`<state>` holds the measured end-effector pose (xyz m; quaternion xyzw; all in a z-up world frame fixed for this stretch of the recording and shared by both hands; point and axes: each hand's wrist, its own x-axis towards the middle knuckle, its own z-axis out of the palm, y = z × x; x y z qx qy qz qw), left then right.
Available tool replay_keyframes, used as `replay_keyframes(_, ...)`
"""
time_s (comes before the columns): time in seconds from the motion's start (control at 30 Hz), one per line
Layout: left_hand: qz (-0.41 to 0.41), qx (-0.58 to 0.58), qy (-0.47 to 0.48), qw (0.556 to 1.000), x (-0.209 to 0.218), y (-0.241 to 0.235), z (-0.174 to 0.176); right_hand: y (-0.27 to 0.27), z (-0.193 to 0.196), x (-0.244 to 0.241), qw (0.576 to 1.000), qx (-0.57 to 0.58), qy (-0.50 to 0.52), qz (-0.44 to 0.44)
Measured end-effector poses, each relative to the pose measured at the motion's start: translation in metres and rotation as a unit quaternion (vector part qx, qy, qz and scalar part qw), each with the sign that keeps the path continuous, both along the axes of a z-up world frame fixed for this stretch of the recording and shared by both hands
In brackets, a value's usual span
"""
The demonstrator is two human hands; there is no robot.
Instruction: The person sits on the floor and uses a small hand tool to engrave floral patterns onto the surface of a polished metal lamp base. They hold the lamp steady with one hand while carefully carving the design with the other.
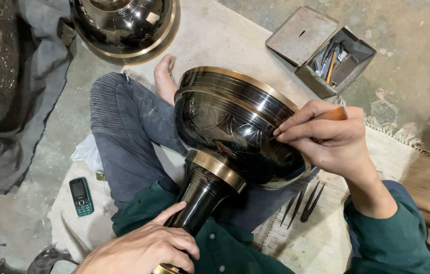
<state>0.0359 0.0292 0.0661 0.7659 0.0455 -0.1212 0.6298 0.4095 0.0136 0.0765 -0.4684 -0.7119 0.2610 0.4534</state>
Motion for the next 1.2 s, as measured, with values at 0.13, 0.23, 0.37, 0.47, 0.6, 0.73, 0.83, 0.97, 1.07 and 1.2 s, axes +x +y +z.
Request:
replay_keyframes(0.13, 0.016, 0.003, -0.015, 1.0, 0.0, 0.0, 0.001, 0.0, -0.001, 0.0, 1.0, 0.003, -0.01, -0.005)
replay_keyframes(0.23, 0.027, 0.001, -0.014, 1.0, 0.0, -0.001, 0.0, -0.001, -0.002, 0.001, 1.0, 0.005, -0.017, -0.008)
replay_keyframes(0.37, 0.029, 0.004, -0.014, 0.999, 0.001, -0.001, 0.001, -0.001, -0.001, 0.003, 0.999, 0.012, -0.029, 0.002)
replay_keyframes(0.47, 0.02, 0.011, -0.01, 1.0, 0.002, -0.001, 0.002, 0.001, -0.001, 0.004, 1.0, 0.011, -0.02, 0.021)
replay_keyframes(0.6, 0.015, 0.016, -0.027, 0.999, 0.002, -0.001, 0.001, 0.002, 0.0, 0.008, 0.999, 0.003, -0.029, 0.028)
replay_keyframes(0.73, 0.008, 0.012, -0.022, 1.0, -0.002, -0.001, -0.003, 0.005, 0.001, 0.013, 0.998, -0.004, -0.018, 0.062)
replay_keyframes(0.83, 0.026, -0.006, -0.027, 0.999, -0.004, -0.002, -0.005, 0.01, 0.004, 0.015, 0.996, -0.013, -0.013, 0.091)
replay_keyframes(0.97, 0.022, -0.006, -0.025, 0.999, -0.004, -0.002, -0.006, 0.013, 0.012, 0.02, 0.992, -0.036, -0.023, 0.117)
replay_keyframes(1.07, 0.01, -0.001, -0.02, 1.0, -0.003, 0.0, -0.004, 0.016, 0.017, 0.023, 0.99, -0.046, -0.045, 0.128)
replay_keyframes(1.2, 0.004, 0.001, -0.025, 1.0, -0.002, 0.001, -0.002, 0.02, 0.02, 0.024, 0.987, -0.05, -0.071, 0.133)
